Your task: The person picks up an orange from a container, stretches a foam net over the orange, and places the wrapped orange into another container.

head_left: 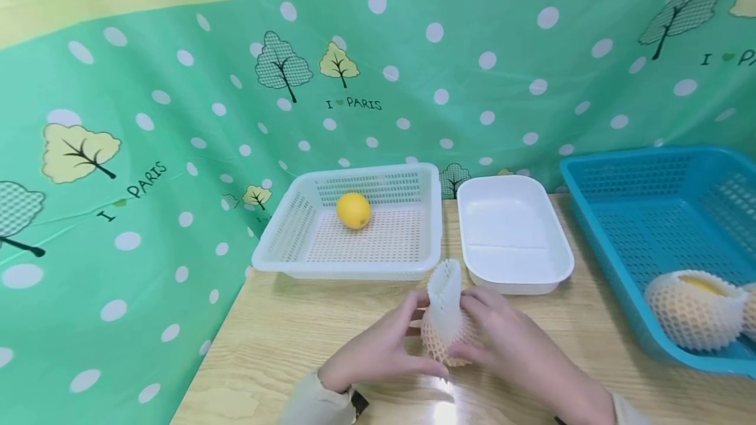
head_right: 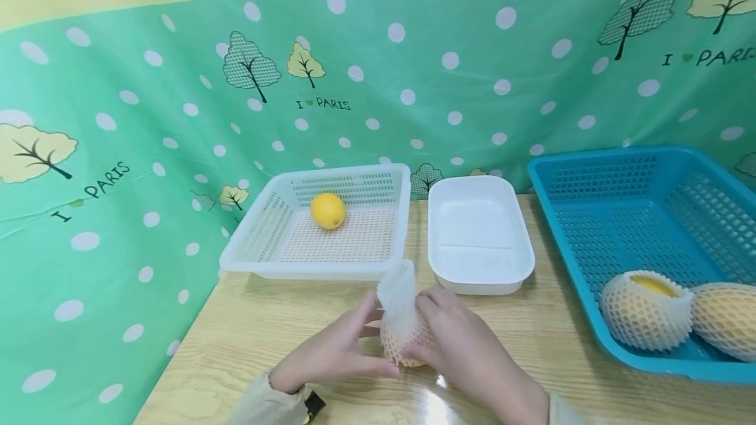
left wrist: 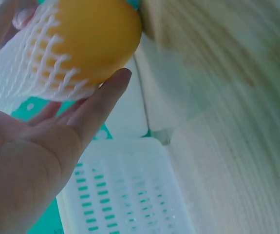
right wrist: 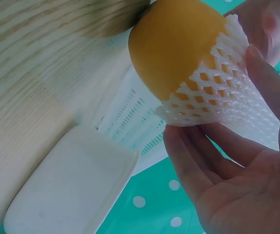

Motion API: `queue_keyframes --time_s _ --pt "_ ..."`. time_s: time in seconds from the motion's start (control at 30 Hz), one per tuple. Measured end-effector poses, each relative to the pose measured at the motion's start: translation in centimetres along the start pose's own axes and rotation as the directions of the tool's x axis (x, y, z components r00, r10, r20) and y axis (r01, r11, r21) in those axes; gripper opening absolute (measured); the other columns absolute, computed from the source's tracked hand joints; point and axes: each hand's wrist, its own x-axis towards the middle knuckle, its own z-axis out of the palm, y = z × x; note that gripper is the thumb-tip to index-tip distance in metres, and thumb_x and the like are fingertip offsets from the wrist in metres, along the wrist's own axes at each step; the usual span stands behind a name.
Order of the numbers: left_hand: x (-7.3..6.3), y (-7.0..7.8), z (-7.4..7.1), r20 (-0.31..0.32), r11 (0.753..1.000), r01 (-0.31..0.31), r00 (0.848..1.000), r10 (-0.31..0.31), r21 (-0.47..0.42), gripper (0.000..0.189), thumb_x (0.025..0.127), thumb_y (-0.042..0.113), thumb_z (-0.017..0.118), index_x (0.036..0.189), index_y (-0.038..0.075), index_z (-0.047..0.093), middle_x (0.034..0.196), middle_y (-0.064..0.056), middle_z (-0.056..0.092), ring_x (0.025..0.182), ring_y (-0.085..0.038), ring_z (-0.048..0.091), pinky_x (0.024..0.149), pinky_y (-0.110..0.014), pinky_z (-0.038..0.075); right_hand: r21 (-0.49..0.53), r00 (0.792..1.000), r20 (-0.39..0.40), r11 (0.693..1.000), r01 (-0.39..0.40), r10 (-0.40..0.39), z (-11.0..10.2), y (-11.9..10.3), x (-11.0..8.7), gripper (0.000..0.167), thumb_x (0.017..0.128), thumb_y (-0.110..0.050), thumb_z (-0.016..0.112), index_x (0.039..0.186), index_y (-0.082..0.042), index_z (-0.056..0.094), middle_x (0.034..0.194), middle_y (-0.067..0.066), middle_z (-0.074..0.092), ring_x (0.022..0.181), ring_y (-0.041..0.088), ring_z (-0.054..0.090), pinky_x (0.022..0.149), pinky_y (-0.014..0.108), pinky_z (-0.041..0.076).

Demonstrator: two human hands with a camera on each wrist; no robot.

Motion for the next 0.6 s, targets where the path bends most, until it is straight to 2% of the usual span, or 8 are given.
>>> queue_keyframes --time_s 0.07,0.13,0.2,0.27,0.4,0.47,0.6 --pt "0.0 0.2 -0.4 -0.029 1.0 0.002 1.0 -0.002 -0.008 0.082 0.085 0.038 0.077 0.151 0.026 0.029 0.145 0.004 0.049 0.13 -0.016 0.053 0.106 -0.032 0.048 -0.012 1.0 -0.004 1.0 0.01 -0.01 0.1 -0.2 0.0 0.059 0.075 -0.04 0.084 0.119 -0.005 0.067 0.12 0.003 0.062 0.109 0.016 0.06 0.088 0.036 0.057" --pt "0.1 0.6 -0.8 -0.092 0.999 0.001 0.996 0.002 0.037 0.073 0.087 0.041 0.074 0.149 0.026 0.039 0.141 0.007 0.055 0.127 -0.013 0.054 0.106 -0.036 0.048 -0.022 1.0 -0.007 1.0 0.013 -0.013 0.1 -0.4 0.1 0.059 0.076 -0.041 0.083 0.119 -0.004 0.067 0.12 0.003 0.062 0.11 0.015 0.059 0.089 0.036 0.057" --pt "0.1 0.9 -1.0 -0.151 0.998 0.004 0.989 0.005 0.059 0.068 0.086 0.04 0.075 0.145 0.025 0.046 0.137 0.009 0.059 0.126 -0.011 0.056 0.106 -0.039 0.048 -0.028 1.0 -0.012 0.999 0.016 -0.016 0.2 -0.5 0.1 0.059 0.077 -0.041 0.083 0.12 -0.004 0.067 0.12 0.002 0.062 0.11 0.015 0.059 0.09 0.035 0.057" --pt "0.0 1.2 -1.2 -0.176 0.998 -0.017 0.984 0.028 0.064 0.062 0.083 0.035 0.078 0.138 0.021 0.055 0.134 0.006 0.062 0.123 -0.012 0.058 0.105 -0.039 0.05 -0.022 0.999 -0.02 0.999 0.028 -0.029 0.3 -0.6 0.1 0.058 0.077 -0.04 0.083 0.12 -0.004 0.066 0.119 0.001 0.061 0.108 0.013 0.058 0.088 0.034 0.057" --pt "-0.1 1.5 -1.2 -0.143 0.998 -0.049 0.988 0.054 0.039 0.053 0.08 0.027 0.081 0.129 0.02 0.062 0.125 0.007 0.067 0.116 -0.009 0.062 0.102 -0.032 0.051 0.003 0.995 -0.05 0.996 0.09 -0.089 0.8 -0.9 -0.1 0.056 0.077 -0.037 0.084 0.119 -0.003 0.065 0.116 -0.001 0.059 0.101 0.008 0.057 0.082 0.029 0.057" --pt "-0.2 1.5 -1.1 -0.131 0.997 -0.05 0.99 0.057 0.057 0.046 0.08 0.026 0.082 0.123 0.021 0.065 0.12 0.008 0.07 0.112 -0.006 0.064 0.1 -0.027 0.052 -0.002 0.991 -0.07 0.993 0.114 -0.114 1.0 -1.0 -0.1 0.057 0.076 -0.036 0.084 0.119 -0.003 0.065 0.115 -0.001 0.059 0.099 0.007 0.057 0.08 0.027 0.057" --pt "-0.1 1.2 -1.0 -0.114 0.996 -0.049 0.992 0.057 0.071 0.043 0.077 0.023 0.084 0.117 0.021 0.069 0.116 0.009 0.071 0.108 -0.003 0.064 0.096 -0.023 0.052 -0.025 0.992 -0.074 0.995 0.099 -0.101 1.2 -1.0 -0.3 0.061 0.075 -0.038 0.085 0.121 -0.004 0.065 0.116 -0.001 0.06 0.1 0.008 0.059 0.082 0.029 0.058"
